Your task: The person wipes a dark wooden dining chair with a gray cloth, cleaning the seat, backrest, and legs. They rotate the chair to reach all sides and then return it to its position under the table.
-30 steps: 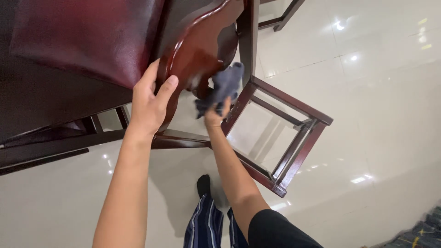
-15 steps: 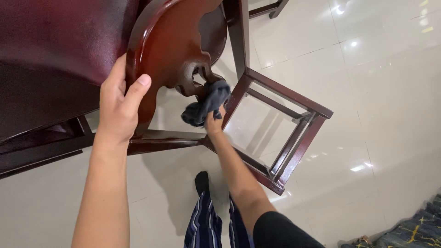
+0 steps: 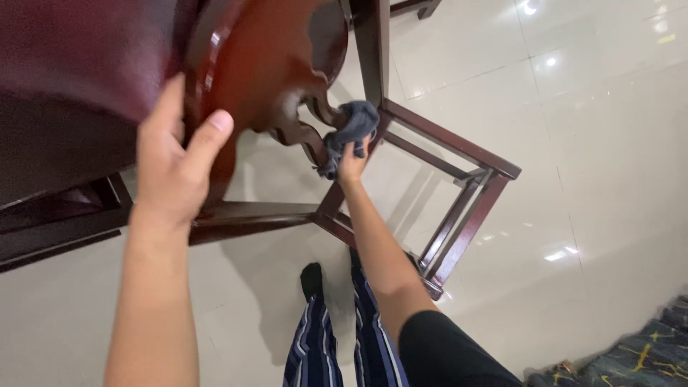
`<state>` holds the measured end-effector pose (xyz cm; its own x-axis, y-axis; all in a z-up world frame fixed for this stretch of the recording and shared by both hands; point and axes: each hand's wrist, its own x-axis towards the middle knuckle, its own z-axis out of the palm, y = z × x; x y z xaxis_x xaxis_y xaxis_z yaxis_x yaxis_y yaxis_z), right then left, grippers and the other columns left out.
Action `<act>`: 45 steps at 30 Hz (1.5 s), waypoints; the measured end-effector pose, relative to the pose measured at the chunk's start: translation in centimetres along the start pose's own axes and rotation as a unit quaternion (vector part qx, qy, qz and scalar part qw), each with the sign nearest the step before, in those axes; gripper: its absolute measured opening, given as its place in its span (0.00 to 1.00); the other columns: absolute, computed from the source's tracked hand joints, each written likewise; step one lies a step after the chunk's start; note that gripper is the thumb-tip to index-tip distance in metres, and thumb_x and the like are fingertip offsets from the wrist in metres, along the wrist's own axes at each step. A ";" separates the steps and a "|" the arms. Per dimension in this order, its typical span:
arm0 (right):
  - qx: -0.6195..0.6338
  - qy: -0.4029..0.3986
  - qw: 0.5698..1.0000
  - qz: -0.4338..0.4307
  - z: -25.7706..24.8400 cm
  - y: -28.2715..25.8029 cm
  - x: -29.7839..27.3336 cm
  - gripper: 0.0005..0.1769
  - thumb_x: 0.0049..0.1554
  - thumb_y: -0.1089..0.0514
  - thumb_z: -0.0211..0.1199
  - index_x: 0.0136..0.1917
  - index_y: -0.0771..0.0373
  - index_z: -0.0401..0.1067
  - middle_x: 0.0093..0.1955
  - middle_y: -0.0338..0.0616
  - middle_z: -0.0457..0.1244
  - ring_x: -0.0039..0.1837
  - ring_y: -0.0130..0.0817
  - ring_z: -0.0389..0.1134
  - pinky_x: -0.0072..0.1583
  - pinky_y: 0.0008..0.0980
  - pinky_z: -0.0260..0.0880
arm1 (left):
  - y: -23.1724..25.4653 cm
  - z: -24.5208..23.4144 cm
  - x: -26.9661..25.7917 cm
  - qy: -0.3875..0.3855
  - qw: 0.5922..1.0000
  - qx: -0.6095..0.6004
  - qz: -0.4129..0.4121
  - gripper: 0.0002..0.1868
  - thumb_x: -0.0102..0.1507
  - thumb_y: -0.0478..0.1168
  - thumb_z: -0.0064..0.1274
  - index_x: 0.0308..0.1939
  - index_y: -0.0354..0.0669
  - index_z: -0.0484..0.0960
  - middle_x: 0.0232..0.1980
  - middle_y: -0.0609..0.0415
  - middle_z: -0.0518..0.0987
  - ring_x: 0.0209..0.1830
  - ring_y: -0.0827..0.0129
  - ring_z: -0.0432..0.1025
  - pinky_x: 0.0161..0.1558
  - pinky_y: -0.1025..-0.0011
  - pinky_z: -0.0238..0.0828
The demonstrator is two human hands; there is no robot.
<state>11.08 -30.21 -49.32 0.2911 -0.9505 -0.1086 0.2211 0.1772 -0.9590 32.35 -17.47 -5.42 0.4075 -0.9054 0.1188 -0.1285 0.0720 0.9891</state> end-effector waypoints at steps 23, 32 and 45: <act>-0.757 -0.062 0.650 0.009 -10.9 5.7 3.0 0.38 0.50 0.58 0.60 0.75 0.49 0.63 0.70 0.75 0.50 0.70 0.69 0.52 0.69 0.53 0.56 | 1.5 0.3 1.1 0.024 0.998 0.062 -0.022 0.24 0.74 0.45 0.52 0.68 0.31 0.70 0.61 0.54 0.78 0.62 0.74 0.71 0.69 0.73 0.66; -0.699 -0.136 0.694 0.111 -4.5 0.4 -11.2 0.28 0.48 0.62 0.64 0.64 0.52 0.71 0.69 0.62 0.55 0.70 0.60 0.59 0.63 0.51 0.69 | 1.9 0.2 1.4 0.023 0.998 0.051 -0.012 0.26 0.72 0.43 0.52 0.69 0.31 0.68 0.64 0.52 0.76 0.66 0.72 0.69 0.71 0.72 0.63; -0.702 -0.030 0.709 0.065 -7.4 2.5 -6.0 0.34 0.47 0.60 0.68 0.68 0.57 0.67 0.74 0.72 0.51 0.71 0.66 0.56 0.63 0.50 0.69 | 1.3 -0.1 1.1 0.024 0.998 0.055 -0.017 0.26 0.73 0.42 0.52 0.71 0.31 0.68 0.65 0.51 0.76 0.67 0.72 0.70 0.73 0.71 0.64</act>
<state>3.00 -25.99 -53.03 0.2730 -0.9292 -0.2491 -0.9425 -0.2064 -0.2630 32.71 -18.34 -3.97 0.4556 -0.8854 0.0927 -0.2116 -0.0066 0.9773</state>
